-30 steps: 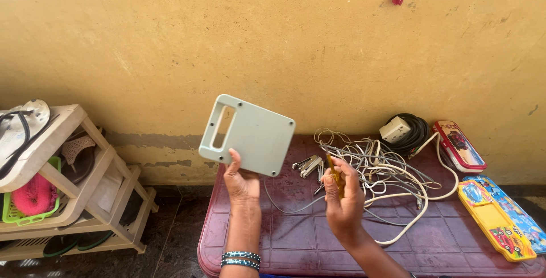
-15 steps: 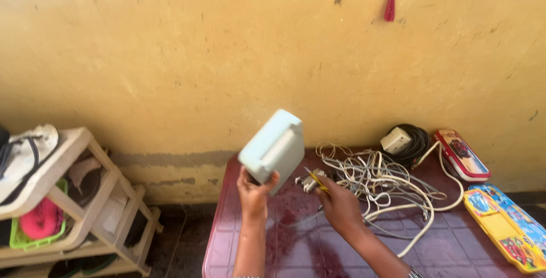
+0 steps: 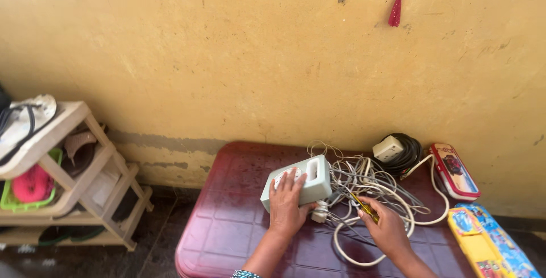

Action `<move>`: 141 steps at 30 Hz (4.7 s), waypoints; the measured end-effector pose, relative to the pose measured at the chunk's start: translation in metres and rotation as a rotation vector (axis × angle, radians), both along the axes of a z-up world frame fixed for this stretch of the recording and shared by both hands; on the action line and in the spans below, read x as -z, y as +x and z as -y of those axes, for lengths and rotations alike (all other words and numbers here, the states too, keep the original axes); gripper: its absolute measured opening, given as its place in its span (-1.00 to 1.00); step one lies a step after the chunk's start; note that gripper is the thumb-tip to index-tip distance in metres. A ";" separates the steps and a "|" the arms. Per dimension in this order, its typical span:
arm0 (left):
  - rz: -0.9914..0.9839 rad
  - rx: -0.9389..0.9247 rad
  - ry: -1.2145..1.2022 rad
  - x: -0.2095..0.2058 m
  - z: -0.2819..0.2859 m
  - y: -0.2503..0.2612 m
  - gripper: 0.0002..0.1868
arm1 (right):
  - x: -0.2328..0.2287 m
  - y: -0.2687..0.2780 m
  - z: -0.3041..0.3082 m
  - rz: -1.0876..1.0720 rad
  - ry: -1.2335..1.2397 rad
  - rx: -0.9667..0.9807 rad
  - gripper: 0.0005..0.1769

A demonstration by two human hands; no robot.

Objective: The person untangles a bundle of electrical cords on a table, sorts through multiple extension boxes and plugs, and then uses a screwdriver to tighten a screw on the casing of a light blue power strip.

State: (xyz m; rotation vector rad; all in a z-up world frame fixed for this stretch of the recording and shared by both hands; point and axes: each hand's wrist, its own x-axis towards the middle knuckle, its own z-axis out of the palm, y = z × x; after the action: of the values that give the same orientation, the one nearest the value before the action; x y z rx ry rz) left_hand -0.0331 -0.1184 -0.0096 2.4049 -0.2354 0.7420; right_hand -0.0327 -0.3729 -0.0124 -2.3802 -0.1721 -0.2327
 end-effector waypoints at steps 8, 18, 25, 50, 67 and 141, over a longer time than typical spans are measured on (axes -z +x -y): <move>-0.081 -0.077 -0.180 0.024 -0.028 0.050 -0.42 | -0.012 0.014 0.033 0.241 0.007 -0.048 -0.48; -0.833 0.309 0.640 -0.006 -0.027 0.138 0.16 | -0.020 0.014 0.042 0.081 -0.118 -0.032 -0.55; -1.111 0.408 0.547 -0.017 -0.018 0.158 0.25 | -0.027 0.015 0.034 -0.064 -0.241 -0.044 -0.55; 0.025 0.309 -1.660 -0.015 -0.070 0.050 -0.37 | -0.015 0.009 0.047 0.518 0.261 -0.082 -0.63; 0.049 0.307 -1.700 -0.014 -0.091 0.041 -0.22 | 0.071 0.042 -0.003 -0.112 0.763 -0.260 -0.52; 0.152 0.450 -1.554 -0.045 -0.130 0.001 -0.36 | -0.064 -0.092 -0.199 0.365 0.143 -0.329 -0.55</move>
State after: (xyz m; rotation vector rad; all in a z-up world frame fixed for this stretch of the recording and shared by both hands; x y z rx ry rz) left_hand -0.0321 0.0117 0.0354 0.7837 -0.1442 0.5296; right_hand -0.1244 -0.1741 0.0517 -2.1104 -0.6878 -0.5017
